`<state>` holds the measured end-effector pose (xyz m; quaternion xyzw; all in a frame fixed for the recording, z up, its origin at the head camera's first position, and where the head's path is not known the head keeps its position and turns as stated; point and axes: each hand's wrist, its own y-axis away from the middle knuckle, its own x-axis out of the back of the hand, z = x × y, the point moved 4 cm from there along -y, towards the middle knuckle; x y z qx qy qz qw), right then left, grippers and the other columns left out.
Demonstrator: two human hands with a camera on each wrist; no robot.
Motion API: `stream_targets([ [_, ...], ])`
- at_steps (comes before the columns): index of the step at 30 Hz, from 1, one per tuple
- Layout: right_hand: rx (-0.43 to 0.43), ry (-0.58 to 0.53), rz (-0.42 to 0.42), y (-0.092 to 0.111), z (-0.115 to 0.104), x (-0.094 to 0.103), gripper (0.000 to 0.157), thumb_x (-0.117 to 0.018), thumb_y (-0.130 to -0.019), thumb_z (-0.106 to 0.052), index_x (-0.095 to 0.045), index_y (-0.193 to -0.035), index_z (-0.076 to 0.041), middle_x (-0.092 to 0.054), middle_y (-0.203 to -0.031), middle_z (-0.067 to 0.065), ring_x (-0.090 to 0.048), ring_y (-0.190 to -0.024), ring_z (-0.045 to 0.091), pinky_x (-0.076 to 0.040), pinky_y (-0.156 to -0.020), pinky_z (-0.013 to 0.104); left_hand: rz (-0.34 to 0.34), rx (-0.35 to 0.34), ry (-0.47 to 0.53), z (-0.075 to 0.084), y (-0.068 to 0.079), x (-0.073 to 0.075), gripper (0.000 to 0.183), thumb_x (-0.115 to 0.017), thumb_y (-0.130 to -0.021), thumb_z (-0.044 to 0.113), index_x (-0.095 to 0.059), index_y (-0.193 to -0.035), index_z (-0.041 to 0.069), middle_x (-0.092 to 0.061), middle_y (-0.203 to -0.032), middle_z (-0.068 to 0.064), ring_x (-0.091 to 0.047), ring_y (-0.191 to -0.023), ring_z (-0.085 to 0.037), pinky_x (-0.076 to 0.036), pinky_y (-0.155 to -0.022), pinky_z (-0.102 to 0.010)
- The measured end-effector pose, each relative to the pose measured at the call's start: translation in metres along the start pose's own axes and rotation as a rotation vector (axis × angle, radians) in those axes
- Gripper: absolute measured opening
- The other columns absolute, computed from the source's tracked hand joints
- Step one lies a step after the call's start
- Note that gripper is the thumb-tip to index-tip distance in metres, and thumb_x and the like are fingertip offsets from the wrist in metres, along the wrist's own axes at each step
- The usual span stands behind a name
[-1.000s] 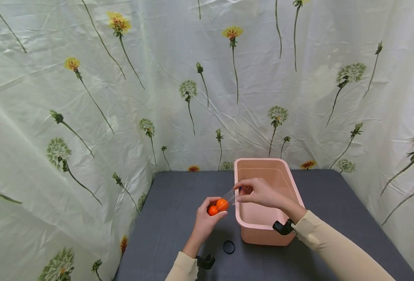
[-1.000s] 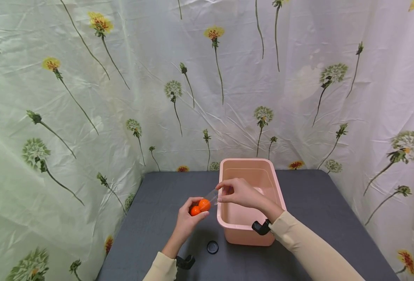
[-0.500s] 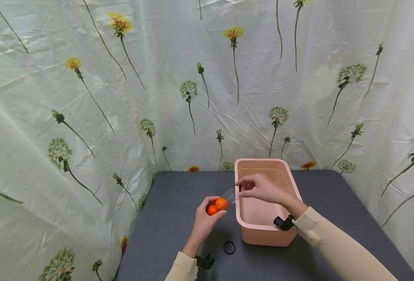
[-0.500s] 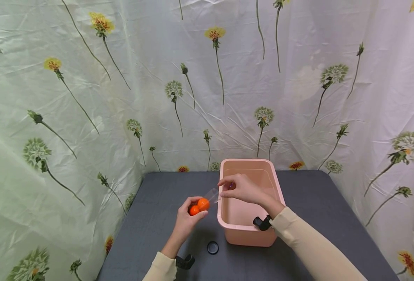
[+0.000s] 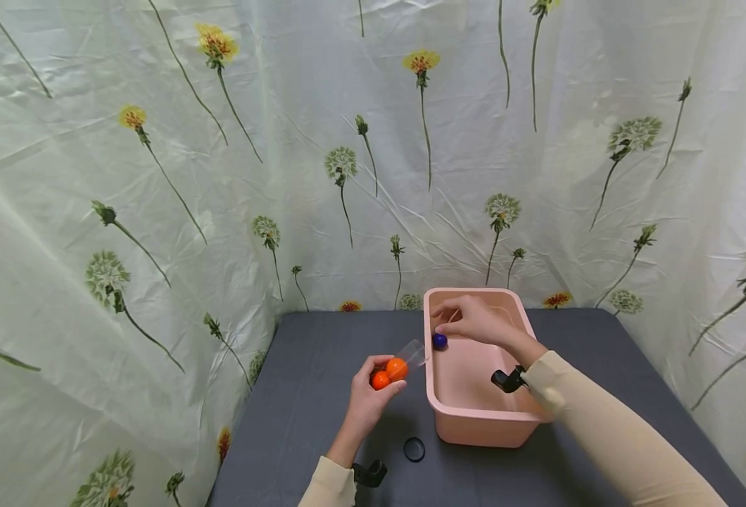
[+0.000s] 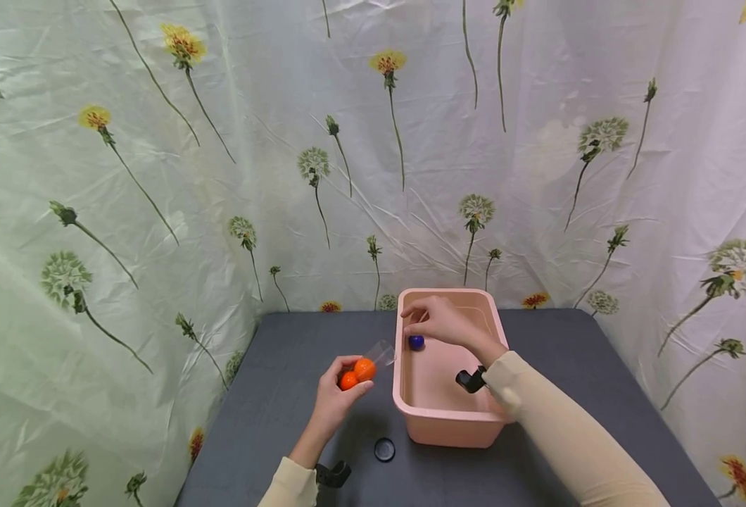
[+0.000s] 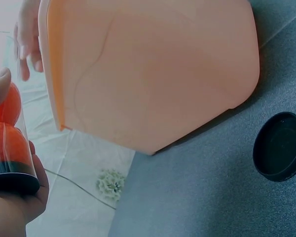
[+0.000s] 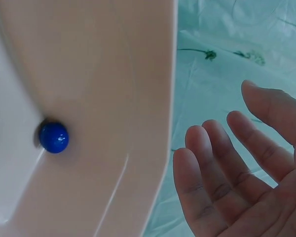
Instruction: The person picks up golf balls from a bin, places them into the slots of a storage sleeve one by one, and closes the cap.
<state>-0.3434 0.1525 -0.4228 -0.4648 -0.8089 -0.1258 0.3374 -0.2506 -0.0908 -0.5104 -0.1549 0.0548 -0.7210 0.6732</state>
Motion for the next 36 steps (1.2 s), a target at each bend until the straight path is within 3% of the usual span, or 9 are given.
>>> stream_targets([
  [8, -0.029, 0.023, 0.004, -0.018, 0.021, -0.003, 0.033, -0.075, -0.092, -0.012, -0.069, -0.122, 0.000, -0.072, -0.102, 0.011, -0.066, -0.089, 0.026, -0.055, -0.078, 0.037, 0.018, 0.019, 0.015, -0.005, 0.000, 0.003, 0.045, -0.083, -0.083, 0.006, -0.063, -0.122, 0.013, -0.063, -0.119, -0.006, -0.059, -0.104, -0.027, -0.054, -0.085, -0.030],
  [15, -0.094, 0.062, -0.029, -0.034, 0.050, -0.009, 0.028, -0.077, -0.090, -0.012, -0.073, -0.116, -0.005, -0.073, -0.103, 0.009, -0.068, -0.091, 0.021, -0.056, -0.077, 0.035, 0.020, 0.008, 0.006, -0.004, 0.000, 0.005, 0.044, -0.082, -0.084, 0.006, -0.063, -0.123, 0.011, -0.063, -0.119, -0.007, -0.059, -0.103, -0.026, -0.054, -0.084, -0.030],
  [23, -0.159, 0.056, -0.102, -0.049, 0.081, -0.027, 0.023, -0.075, -0.089, -0.006, -0.072, -0.111, 0.001, -0.074, -0.093, 0.013, -0.067, -0.072, 0.026, -0.054, -0.059, 0.034, 0.036, 0.025, 0.009, -0.004, 0.000, 0.009, 0.044, -0.082, -0.083, 0.006, -0.063, -0.123, 0.012, -0.063, -0.117, -0.006, -0.058, -0.103, -0.026, -0.053, -0.085, -0.029],
  [28, -0.248, 0.071, -0.123, -0.051, 0.099, -0.038, 0.032, -0.076, -0.087, -0.004, -0.070, -0.117, 0.003, -0.073, -0.084, 0.013, -0.065, -0.064, 0.027, -0.049, -0.050, 0.029, 0.027, 0.028, 0.000, -0.004, -0.001, 0.008, 0.044, -0.082, -0.084, 0.009, -0.062, -0.123, 0.013, -0.063, -0.117, -0.006, -0.058, -0.103, -0.025, -0.053, -0.085, -0.030],
  [33, -0.352, 0.085, -0.153, -0.046, 0.117, -0.044, 0.048, -0.076, -0.085, -0.004, -0.063, -0.132, -0.001, -0.071, -0.081, 0.018, -0.064, -0.060, 0.029, -0.053, -0.053, 0.038, 0.027, 0.012, 0.009, -0.001, -0.001, 0.008, 0.043, -0.082, -0.084, 0.007, -0.063, -0.122, 0.010, -0.063, -0.115, -0.006, -0.059, -0.100, -0.025, -0.054, -0.083, -0.030],
  [36, -0.349, 0.092, -0.151, -0.044, 0.123, -0.046, 0.047, -0.076, -0.084, -0.003, -0.064, -0.129, 0.000, -0.070, -0.078, 0.017, -0.066, -0.062, 0.035, -0.054, -0.053, 0.038, 0.027, 0.008, 0.011, -0.001, -0.001, 0.010, 0.042, -0.082, -0.084, 0.007, -0.063, -0.122, 0.009, -0.063, -0.114, -0.007, -0.059, -0.100, -0.025, -0.054, -0.082, -0.030],
])
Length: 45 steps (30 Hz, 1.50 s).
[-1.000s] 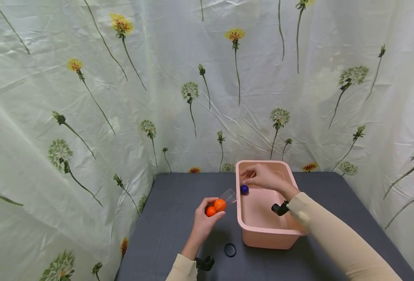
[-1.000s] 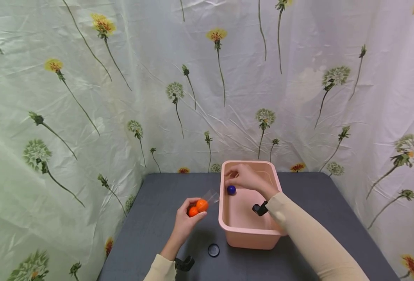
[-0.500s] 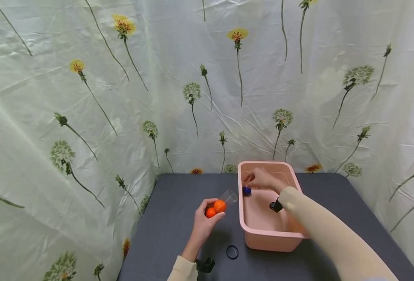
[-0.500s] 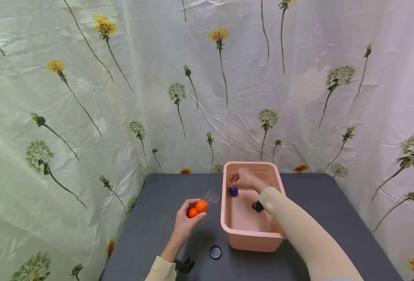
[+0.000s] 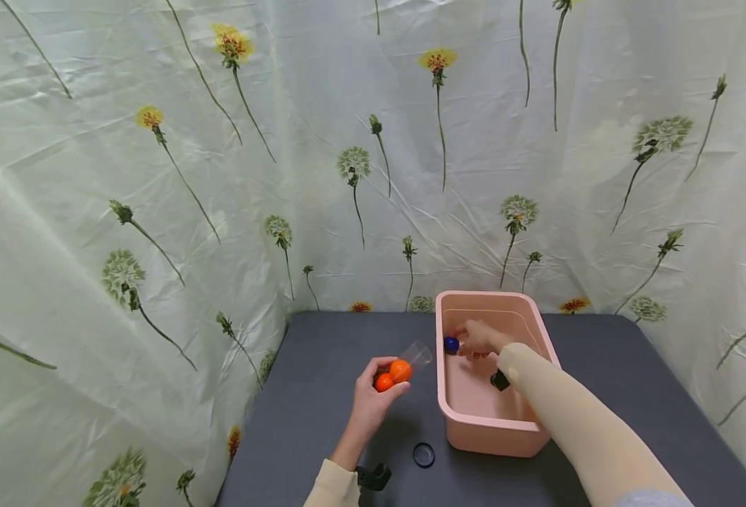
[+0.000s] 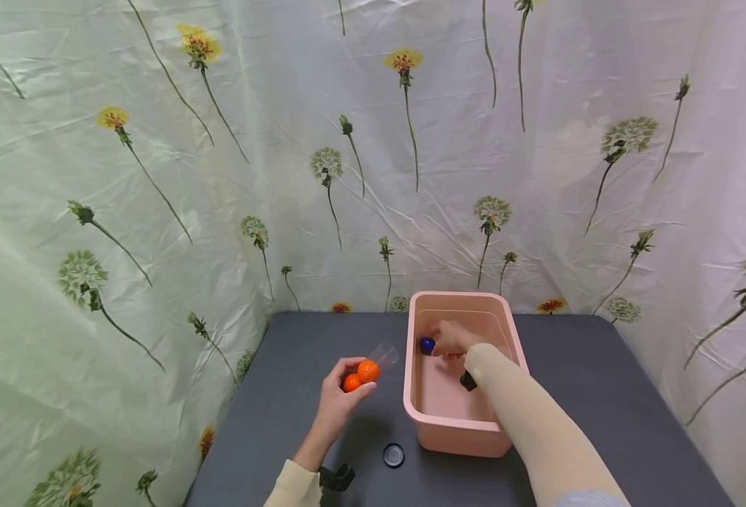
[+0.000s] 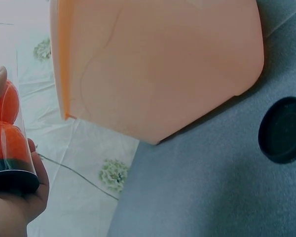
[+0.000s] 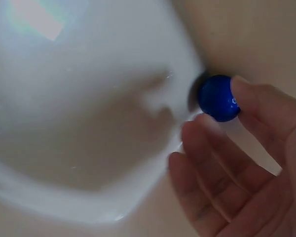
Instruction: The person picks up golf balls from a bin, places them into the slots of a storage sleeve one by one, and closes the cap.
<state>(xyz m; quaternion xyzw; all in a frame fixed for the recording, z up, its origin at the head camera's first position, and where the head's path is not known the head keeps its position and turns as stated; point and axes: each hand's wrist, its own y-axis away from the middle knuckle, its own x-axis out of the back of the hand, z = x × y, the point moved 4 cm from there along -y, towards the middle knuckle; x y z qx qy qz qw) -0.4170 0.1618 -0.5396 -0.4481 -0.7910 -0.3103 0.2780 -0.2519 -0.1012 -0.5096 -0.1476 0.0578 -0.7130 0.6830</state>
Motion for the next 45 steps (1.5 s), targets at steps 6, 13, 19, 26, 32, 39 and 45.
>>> stream_targets([
  [6, 0.018, 0.001, 0.022, -0.001, 0.005, -0.003, 0.037, -0.077, -0.083, -0.001, -0.067, -0.119, 0.000, -0.068, -0.075, 0.018, -0.063, -0.057, 0.032, -0.049, -0.048, 0.033, 0.020, 0.021, -0.013, -0.032, -0.003, 0.004, 0.046, -0.083, -0.083, 0.010, -0.062, -0.124, 0.012, -0.063, -0.117, -0.006, -0.059, -0.102, -0.025, -0.054, -0.083, -0.031],
  [13, -0.021, -0.007, -0.058, -0.002, 0.007, -0.010, 0.030, -0.077, -0.085, -0.006, -0.069, -0.113, -0.003, -0.064, -0.070, 0.010, -0.059, -0.060, 0.027, -0.055, -0.059, 0.045, 0.020, -0.015, 0.015, -0.038, -0.002, 0.005, 0.044, -0.083, -0.084, 0.010, -0.063, -0.122, 0.016, -0.063, -0.116, -0.005, -0.059, -0.101, -0.024, -0.054, -0.082, -0.030],
  [19, -0.040, 0.029, -0.192, 0.006, 0.003, -0.020, 0.024, -0.078, -0.086, -0.011, -0.071, -0.109, -0.006, -0.070, -0.079, 0.014, -0.062, -0.068, 0.032, -0.056, -0.070, 0.053, 0.014, -0.030, 0.029, -0.038, 0.000, 0.006, 0.043, -0.083, -0.085, 0.013, -0.063, -0.123, 0.017, -0.063, -0.117, -0.005, -0.058, -0.102, -0.025, -0.054, -0.082, -0.031],
  [26, -0.039, 0.050, -0.256, 0.009, -0.003, -0.029, 0.026, -0.078, -0.087, -0.015, -0.071, -0.111, -0.007, -0.072, -0.085, 0.015, -0.066, -0.076, 0.035, -0.057, -0.074, 0.053, 0.014, -0.008, 0.043, -0.038, -0.001, 0.006, 0.045, -0.085, -0.083, 0.014, -0.063, -0.122, 0.016, -0.063, -0.117, -0.005, -0.058, -0.103, -0.026, -0.054, -0.083, -0.031],
  [32, -0.021, 0.066, -0.270, 0.010, -0.003, -0.033, 0.025, -0.081, -0.085, -0.014, -0.073, -0.108, -0.009, -0.073, -0.080, 0.008, -0.065, -0.069, 0.024, -0.058, -0.066, 0.045, 0.009, -0.009, 0.040, -0.039, -0.001, 0.005, 0.045, -0.084, -0.083, 0.012, -0.063, -0.122, 0.016, -0.063, -0.118, -0.005, -0.058, -0.103, -0.026, -0.054, -0.083, -0.031],
  [39, -0.005, 0.019, -0.242, 0.014, -0.006, -0.025, 0.025, -0.080, -0.083, -0.003, -0.073, -0.107, -0.003, -0.071, -0.076, 0.010, -0.061, -0.063, 0.024, -0.058, -0.066, 0.047, -0.004, -0.029, 0.034, -0.040, -0.001, 0.005, 0.043, -0.083, -0.085, 0.015, -0.063, -0.122, 0.018, -0.062, -0.118, -0.004, -0.058, -0.103, -0.026, -0.054, -0.083, -0.031],
  [45, 0.007, 0.039, -0.189, 0.016, -0.007, -0.014, 0.021, -0.082, -0.081, -0.006, -0.073, -0.099, 0.001, -0.069, -0.076, 0.007, -0.062, -0.062, 0.025, -0.059, -0.067, 0.044, -0.009, -0.024, 0.022, -0.041, -0.001, 0.003, 0.044, -0.084, -0.084, 0.023, -0.063, -0.122, 0.021, -0.063, -0.118, -0.003, -0.058, -0.104, -0.027, -0.054, -0.085, -0.033],
])
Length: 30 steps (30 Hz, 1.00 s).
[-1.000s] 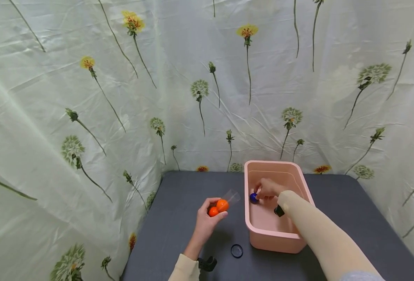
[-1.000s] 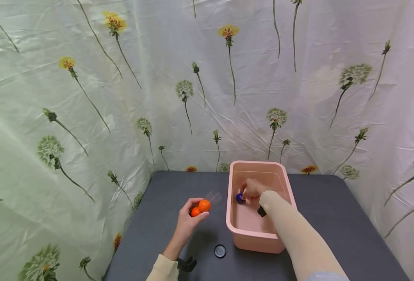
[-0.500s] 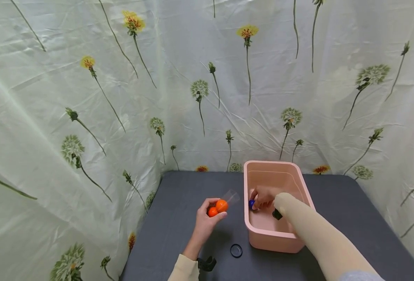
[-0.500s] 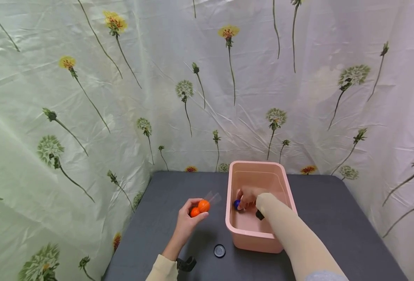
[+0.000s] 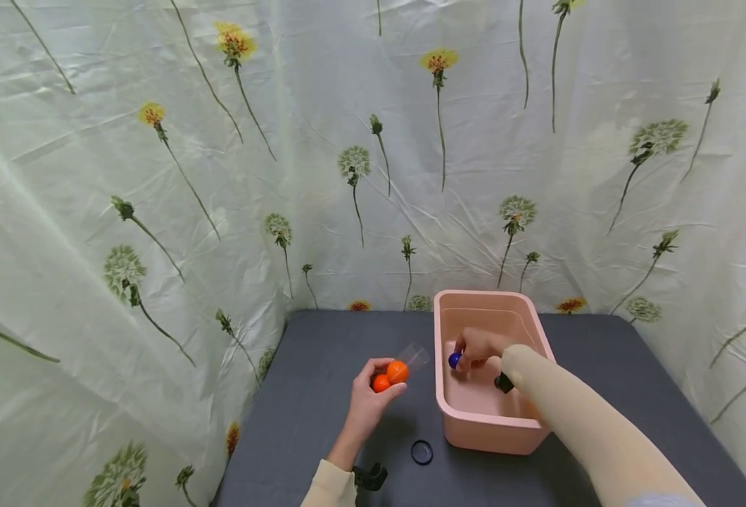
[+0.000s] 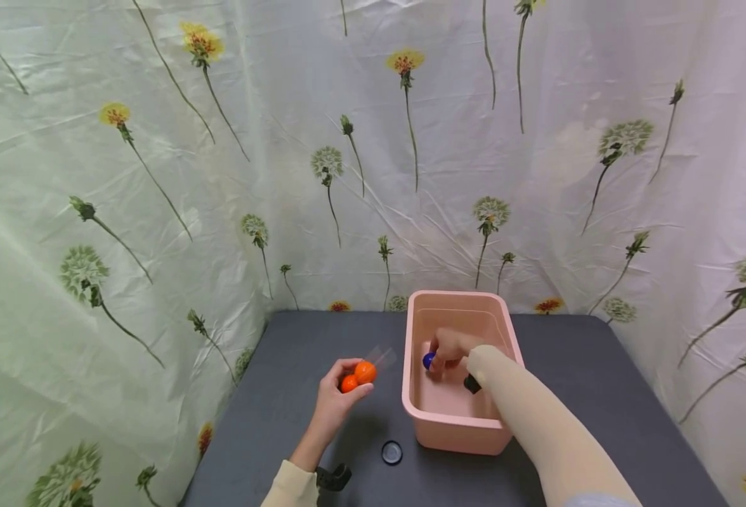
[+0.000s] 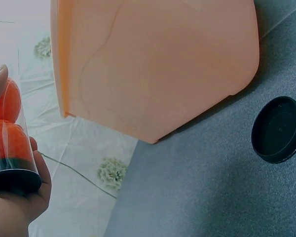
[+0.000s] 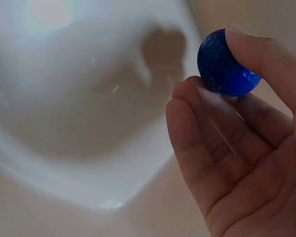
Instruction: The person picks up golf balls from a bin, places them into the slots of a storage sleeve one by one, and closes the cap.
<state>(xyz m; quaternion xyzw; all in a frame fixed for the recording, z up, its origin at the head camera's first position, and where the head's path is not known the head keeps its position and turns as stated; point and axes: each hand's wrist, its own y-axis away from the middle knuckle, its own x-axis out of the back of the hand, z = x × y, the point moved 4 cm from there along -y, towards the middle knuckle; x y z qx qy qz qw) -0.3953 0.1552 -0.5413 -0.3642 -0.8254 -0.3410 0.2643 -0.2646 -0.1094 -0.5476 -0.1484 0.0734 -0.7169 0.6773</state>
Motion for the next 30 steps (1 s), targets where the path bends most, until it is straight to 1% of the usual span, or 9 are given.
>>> stream_targets([
  [4, 0.031, 0.030, 0.029, 0.004, 0.000, 0.005, 0.020, -0.084, -0.080, -0.007, -0.075, -0.095, 0.000, -0.067, -0.073, 0.003, -0.062, -0.062, 0.019, -0.058, -0.063, 0.037, -0.005, 0.019, -0.006, 0.001, 0.002, -0.002, 0.045, -0.084, -0.084, 0.025, -0.062, -0.123, 0.022, -0.063, -0.119, -0.001, -0.058, -0.106, -0.026, -0.054, -0.086, -0.033],
  [9, 0.082, 0.047, 0.043, 0.013, -0.006, 0.013, 0.017, -0.083, -0.079, -0.007, -0.074, -0.093, 0.000, -0.066, -0.071, 0.002, -0.061, -0.064, 0.019, -0.057, -0.063, 0.035, -0.006, 0.019, 0.002, 0.004, 0.003, -0.004, 0.045, -0.085, -0.083, 0.026, -0.063, -0.123, 0.022, -0.063, -0.119, -0.002, -0.058, -0.106, -0.027, -0.054, -0.087, -0.033],
  [11, 0.090, 0.052, 0.051, 0.017, -0.009, 0.016, 0.017, -0.083, -0.080, -0.007, -0.075, -0.093, -0.001, -0.066, -0.071, 0.002, -0.061, -0.065, 0.019, -0.056, -0.063, 0.034, -0.004, 0.017, 0.005, 0.005, 0.003, -0.005, 0.045, -0.085, -0.083, 0.024, -0.063, -0.122, 0.021, -0.063, -0.119, -0.002, -0.058, -0.106, -0.027, -0.054, -0.086, -0.033],
  [14, 0.098, 0.063, 0.067, 0.024, -0.014, 0.020, 0.018, -0.083, -0.080, -0.008, -0.075, -0.094, -0.002, -0.067, -0.073, 0.002, -0.062, -0.066, 0.020, -0.057, -0.065, 0.035, 0.002, 0.020, 0.013, 0.005, 0.002, -0.005, 0.044, -0.085, -0.083, 0.018, -0.063, -0.122, 0.020, -0.063, -0.118, -0.003, -0.057, -0.105, -0.026, -0.053, -0.086, -0.031],
  [15, 0.101, 0.061, 0.072, 0.027, -0.016, 0.021, 0.018, -0.084, -0.080, -0.009, -0.075, -0.095, -0.003, -0.067, -0.074, 0.001, -0.062, -0.066, 0.020, -0.057, -0.065, 0.035, 0.005, 0.032, 0.010, 0.005, 0.002, -0.005, 0.045, -0.084, -0.083, 0.016, -0.063, -0.122, 0.020, -0.063, -0.118, -0.003, -0.057, -0.105, -0.025, -0.053, -0.086, -0.031],
  [18, 0.117, 0.057, 0.082, 0.033, -0.021, 0.023, 0.019, -0.084, -0.080, -0.010, -0.076, -0.095, -0.004, -0.068, -0.076, 0.002, -0.063, -0.067, 0.020, -0.057, -0.066, 0.037, 0.011, 0.055, 0.001, 0.017, 0.005, -0.007, 0.044, -0.083, -0.084, 0.008, -0.063, -0.122, 0.017, -0.063, -0.118, -0.005, -0.057, -0.105, -0.026, -0.052, -0.087, -0.030],
  [22, 0.152, 0.065, 0.102, 0.041, -0.024, 0.025, 0.020, -0.086, -0.079, -0.013, -0.076, -0.096, -0.006, -0.070, -0.078, 0.002, -0.062, -0.065, 0.018, -0.056, -0.062, 0.034, 0.014, 0.077, -0.013, 0.035, 0.010, -0.009, 0.043, -0.081, -0.084, 0.004, -0.063, -0.122, 0.014, -0.063, -0.118, -0.007, -0.056, -0.106, -0.028, -0.052, -0.087, -0.029],
  [26, 0.189, 0.094, 0.124, 0.049, -0.028, 0.027, 0.020, -0.086, -0.080, -0.016, -0.076, -0.097, -0.009, -0.071, -0.080, 0.000, -0.061, -0.065, 0.015, -0.054, -0.060, 0.031, 0.018, 0.076, -0.015, 0.037, 0.010, -0.010, 0.043, -0.081, -0.084, 0.005, -0.063, -0.121, 0.013, -0.063, -0.118, -0.007, -0.056, -0.106, -0.028, -0.052, -0.087, -0.029],
  [30, 0.219, 0.100, 0.157, 0.059, -0.037, 0.032, 0.020, -0.085, -0.081, -0.017, -0.077, -0.098, -0.012, -0.071, -0.081, -0.004, -0.061, -0.068, 0.015, -0.054, -0.063, 0.032, 0.016, 0.066, -0.008, 0.039, 0.010, -0.010, 0.042, -0.082, -0.084, 0.005, -0.063, -0.121, 0.014, -0.063, -0.118, -0.007, -0.057, -0.105, -0.028, -0.052, -0.087, -0.030],
])
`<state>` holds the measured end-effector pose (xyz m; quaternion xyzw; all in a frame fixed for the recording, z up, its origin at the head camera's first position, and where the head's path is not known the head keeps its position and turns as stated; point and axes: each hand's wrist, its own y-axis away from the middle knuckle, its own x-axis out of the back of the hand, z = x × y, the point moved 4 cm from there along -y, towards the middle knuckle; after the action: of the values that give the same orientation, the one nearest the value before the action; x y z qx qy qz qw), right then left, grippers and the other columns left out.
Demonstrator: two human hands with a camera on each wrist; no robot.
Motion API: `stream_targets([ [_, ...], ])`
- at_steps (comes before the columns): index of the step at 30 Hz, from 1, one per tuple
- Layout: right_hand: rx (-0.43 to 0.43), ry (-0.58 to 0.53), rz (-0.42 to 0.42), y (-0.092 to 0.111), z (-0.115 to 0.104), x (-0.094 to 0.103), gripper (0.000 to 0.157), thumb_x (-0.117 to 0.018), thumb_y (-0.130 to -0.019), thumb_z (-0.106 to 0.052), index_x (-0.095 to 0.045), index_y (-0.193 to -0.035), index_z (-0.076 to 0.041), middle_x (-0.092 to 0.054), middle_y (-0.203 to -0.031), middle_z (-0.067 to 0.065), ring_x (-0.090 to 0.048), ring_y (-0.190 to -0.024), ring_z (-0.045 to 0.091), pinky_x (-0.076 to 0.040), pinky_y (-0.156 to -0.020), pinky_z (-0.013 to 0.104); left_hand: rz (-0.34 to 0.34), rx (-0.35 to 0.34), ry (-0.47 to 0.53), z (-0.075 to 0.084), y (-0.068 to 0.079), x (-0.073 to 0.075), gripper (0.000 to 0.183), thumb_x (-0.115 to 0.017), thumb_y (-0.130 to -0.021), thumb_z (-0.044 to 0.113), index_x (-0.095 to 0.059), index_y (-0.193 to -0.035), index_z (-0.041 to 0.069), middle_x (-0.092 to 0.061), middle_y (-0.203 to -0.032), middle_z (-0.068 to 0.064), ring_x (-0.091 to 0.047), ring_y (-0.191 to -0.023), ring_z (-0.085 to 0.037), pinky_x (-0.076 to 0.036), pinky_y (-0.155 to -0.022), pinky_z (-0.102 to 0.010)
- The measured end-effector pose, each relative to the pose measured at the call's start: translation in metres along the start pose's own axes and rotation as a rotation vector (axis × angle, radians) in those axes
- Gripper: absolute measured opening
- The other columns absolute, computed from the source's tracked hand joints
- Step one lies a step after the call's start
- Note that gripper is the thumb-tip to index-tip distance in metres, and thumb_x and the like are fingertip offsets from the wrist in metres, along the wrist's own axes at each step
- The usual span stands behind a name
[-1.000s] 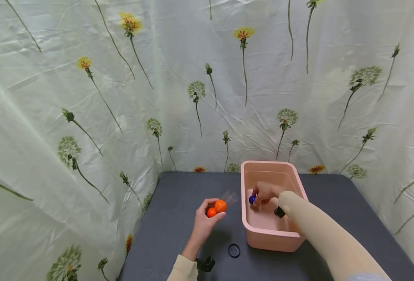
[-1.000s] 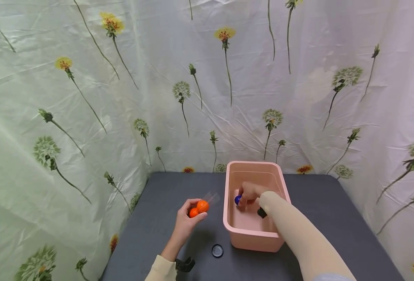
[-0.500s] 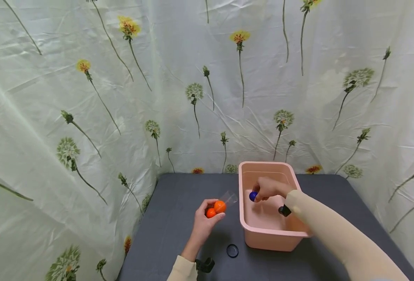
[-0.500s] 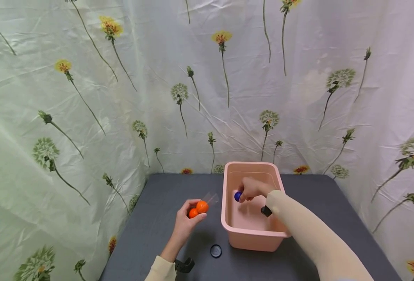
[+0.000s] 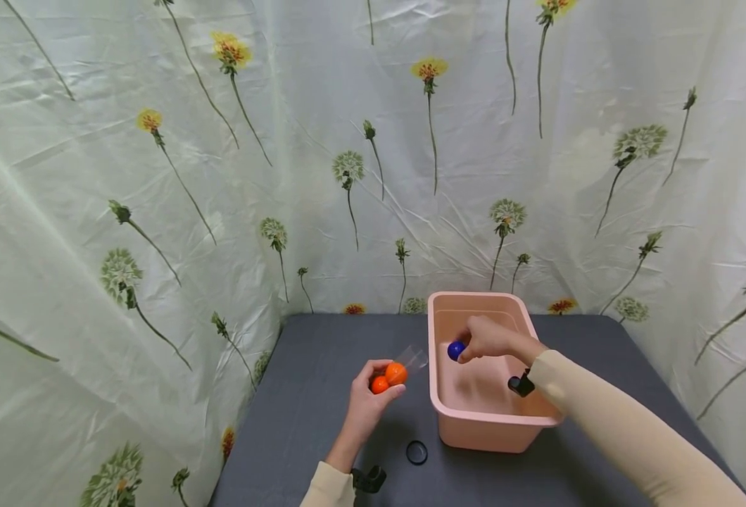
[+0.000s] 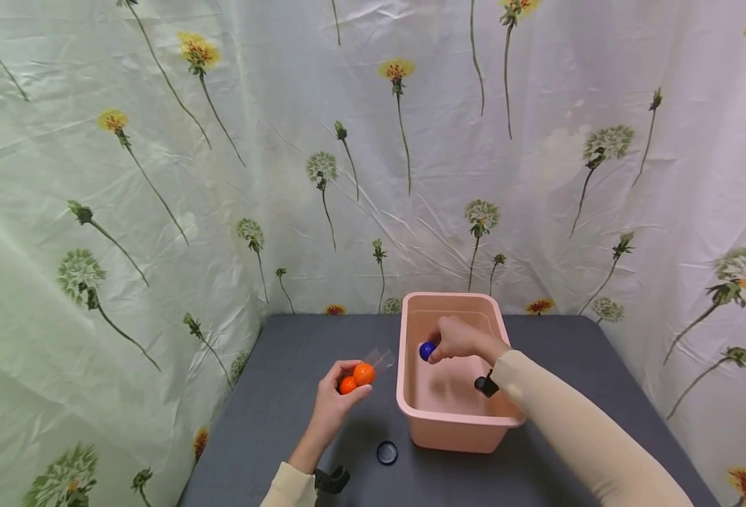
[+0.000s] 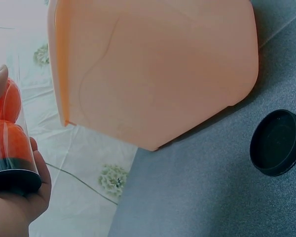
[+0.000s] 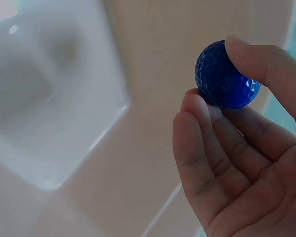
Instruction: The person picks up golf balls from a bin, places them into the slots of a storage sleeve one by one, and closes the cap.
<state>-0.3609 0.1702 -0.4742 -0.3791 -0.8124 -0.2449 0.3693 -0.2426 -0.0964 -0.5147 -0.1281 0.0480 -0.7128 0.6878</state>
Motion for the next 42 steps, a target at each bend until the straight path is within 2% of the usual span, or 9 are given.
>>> stream_targets([
  [8, 0.066, 0.008, 0.075, 0.014, -0.025, 0.004, 0.033, -0.087, -0.079, -0.025, -0.076, -0.108, -0.015, -0.071, -0.090, -0.007, -0.065, -0.081, 0.016, -0.056, -0.068, 0.029, -0.007, 0.000, 0.007, 0.001, 0.001, 0.000, 0.043, -0.082, -0.083, 0.008, -0.063, -0.121, 0.014, -0.063, -0.118, -0.006, -0.057, -0.105, -0.027, -0.053, -0.086, -0.030],
  [12, 0.091, -0.013, 0.091, 0.023, -0.038, 0.004, 0.034, -0.087, -0.080, -0.025, -0.075, -0.110, -0.014, -0.071, -0.092, -0.006, -0.065, -0.082, 0.019, -0.056, -0.066, 0.029, -0.005, 0.005, 0.004, 0.001, 0.002, -0.001, 0.043, -0.082, -0.083, 0.007, -0.063, -0.121, 0.014, -0.063, -0.119, -0.007, -0.057, -0.106, -0.028, -0.052, -0.087, -0.029],
  [18, 0.109, -0.044, 0.134, 0.035, -0.056, 0.007, 0.033, -0.085, -0.082, -0.024, -0.075, -0.113, -0.015, -0.071, -0.093, -0.006, -0.063, -0.079, 0.016, -0.056, -0.066, 0.029, -0.010, 0.011, -0.006, 0.002, 0.002, -0.003, 0.043, -0.082, -0.084, 0.009, -0.063, -0.122, 0.014, -0.062, -0.119, -0.007, -0.056, -0.107, -0.028, -0.052, -0.088, -0.029],
  [23, 0.093, -0.066, 0.170, 0.041, -0.064, 0.007, 0.033, -0.085, -0.082, -0.023, -0.075, -0.113, -0.019, -0.071, -0.094, -0.007, -0.064, -0.078, 0.014, -0.057, -0.066, 0.029, -0.014, 0.009, 0.000, 0.005, 0.001, -0.004, 0.044, -0.083, -0.083, 0.010, -0.063, -0.122, 0.014, -0.062, -0.119, -0.007, -0.057, -0.107, -0.028, -0.052, -0.088, -0.029],
  [28, 0.119, -0.077, 0.194, 0.046, -0.071, 0.006, 0.032, -0.084, -0.083, -0.022, -0.074, -0.113, -0.022, -0.071, -0.094, -0.008, -0.065, -0.078, 0.018, -0.057, -0.066, 0.030, -0.030, 0.011, -0.001, 0.007, 0.001, -0.005, 0.044, -0.082, -0.084, 0.009, -0.063, -0.123, 0.012, -0.062, -0.120, -0.008, -0.057, -0.107, -0.027, -0.053, -0.087, -0.029],
  [35, 0.141, -0.117, 0.194, 0.048, -0.081, 0.003, 0.032, -0.083, -0.085, -0.024, -0.073, -0.116, -0.019, -0.071, -0.096, -0.006, -0.065, -0.081, 0.018, -0.057, -0.068, 0.031, -0.047, 0.002, -0.002, 0.008, 0.001, -0.006, 0.045, -0.084, -0.082, 0.011, -0.063, -0.122, 0.013, -0.063, -0.119, -0.005, -0.058, -0.105, -0.024, -0.053, -0.087, -0.030],
  [42, 0.165, -0.096, 0.206, 0.045, -0.088, 0.003, 0.033, -0.083, -0.084, -0.023, -0.073, -0.116, -0.017, -0.071, -0.093, -0.006, -0.065, -0.078, 0.020, -0.056, -0.064, 0.029, -0.054, -0.009, 0.000, 0.010, 0.000, -0.007, 0.045, -0.084, -0.083, 0.011, -0.063, -0.122, 0.013, -0.063, -0.119, -0.005, -0.058, -0.104, -0.024, -0.053, -0.087, -0.031],
])
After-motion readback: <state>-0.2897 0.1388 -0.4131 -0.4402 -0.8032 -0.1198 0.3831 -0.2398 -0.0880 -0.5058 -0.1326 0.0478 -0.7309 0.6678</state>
